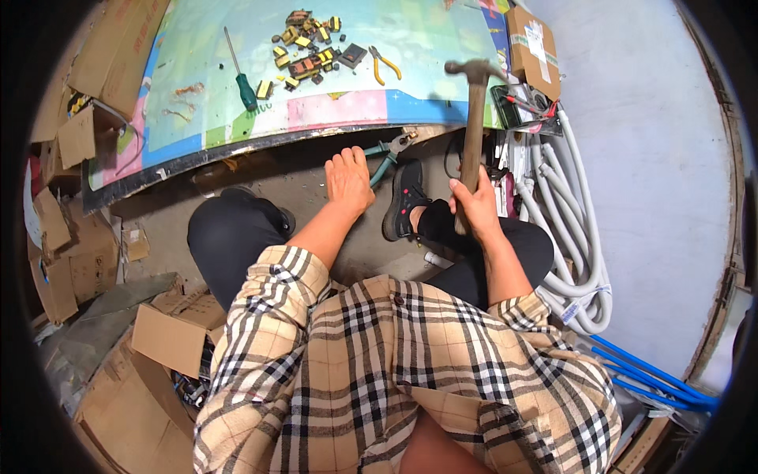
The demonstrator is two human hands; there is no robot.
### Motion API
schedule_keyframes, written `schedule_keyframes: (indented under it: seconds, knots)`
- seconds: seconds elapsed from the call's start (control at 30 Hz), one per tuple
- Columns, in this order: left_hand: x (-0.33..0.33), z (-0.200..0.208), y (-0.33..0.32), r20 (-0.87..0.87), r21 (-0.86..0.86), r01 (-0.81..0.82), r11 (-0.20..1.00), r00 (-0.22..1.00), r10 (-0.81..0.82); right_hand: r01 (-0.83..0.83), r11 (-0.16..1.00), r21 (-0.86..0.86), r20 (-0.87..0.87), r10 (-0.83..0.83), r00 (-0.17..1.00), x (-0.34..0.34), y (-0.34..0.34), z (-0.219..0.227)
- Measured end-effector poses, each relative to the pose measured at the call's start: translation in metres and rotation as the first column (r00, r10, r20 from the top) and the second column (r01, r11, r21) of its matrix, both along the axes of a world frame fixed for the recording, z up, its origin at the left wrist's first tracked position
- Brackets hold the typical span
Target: The person sits on the floor and assembles small electronic components on a low table. They use pliers and a hammer to manipulate and separate parts, then connect wires by hand to the components.
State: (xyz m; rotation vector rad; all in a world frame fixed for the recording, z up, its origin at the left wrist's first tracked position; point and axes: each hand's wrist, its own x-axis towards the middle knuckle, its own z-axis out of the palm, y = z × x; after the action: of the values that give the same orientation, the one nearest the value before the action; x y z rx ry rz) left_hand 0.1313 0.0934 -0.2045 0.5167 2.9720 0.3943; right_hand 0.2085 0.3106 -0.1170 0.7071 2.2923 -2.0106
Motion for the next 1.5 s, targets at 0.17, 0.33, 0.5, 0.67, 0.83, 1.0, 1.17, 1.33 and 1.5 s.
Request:
schedule_keyframes:
  seconds: [0.17, 0.33, 0.5, 0.67, 0.83, 1.0, 1.17, 1.33, 1.5]
  knots:
    - [0.003, -0.003, 0.001, 0.003, 0.010, 0.000, 1.000, 1.000, 0.000, -0.118, 0.820, 0.561, 0.064, 0.099, 0.993, 0.046, 0.003, -0.020]
    - [0.004, 0.000, -0.001, 0.033, -0.077, -0.010, 0.997, 0.999, 0.013, -0.211, 0.776, 0.595, 0.231, 0.086, 0.969, 0.049, -0.019, -0.007]
    - [0.000, -0.003, -0.003, 0.026, -0.067, 0.000, 0.998, 1.000, 0.002, -0.218, 0.714, 0.665, 0.191, 0.119, 0.974, 0.054, -0.020, -0.033]
    - [0.000, -0.005, -0.008, 0.029, -0.060, -0.002, 0.998, 1.000, 0.004, -0.138, 0.735, 0.664, 0.124, 0.074, 0.990, 0.048, -0.032, -0.009]
    - [-0.001, -0.009, -0.011, 0.057, -0.051, -0.006, 0.999, 0.998, 0.009, 0.000, 0.761, 0.649, -0.031, 0.026, 0.999, 0.048, -0.040, -0.017]
    - [-0.004, -0.003, -0.007, 0.089, -0.032, 0.002, 0.999, 0.996, 0.000, -0.151, 0.746, 0.649, 0.170, 0.051, 0.984, 0.054, -0.029, -0.041]
    - [-0.004, -0.005, -0.010, 0.074, -0.047, -0.002, 0.999, 0.997, 0.006, -0.021, 0.768, 0.640, 0.032, 0.001, 0.999, 0.039, -0.029, -0.012]
    - [-0.003, -0.008, -0.007, 0.041, 0.009, -0.010, 1.000, 0.999, 0.010, 0.059, 0.773, 0.631, -0.069, -0.020, 0.997, 0.046, -0.034, -0.032]
    - [0.001, -0.006, -0.007, 0.051, -0.006, 0.000, 1.000, 0.999, 0.001, -0.089, 0.829, 0.552, 0.184, -0.017, 0.983, 0.046, -0.026, -0.036]
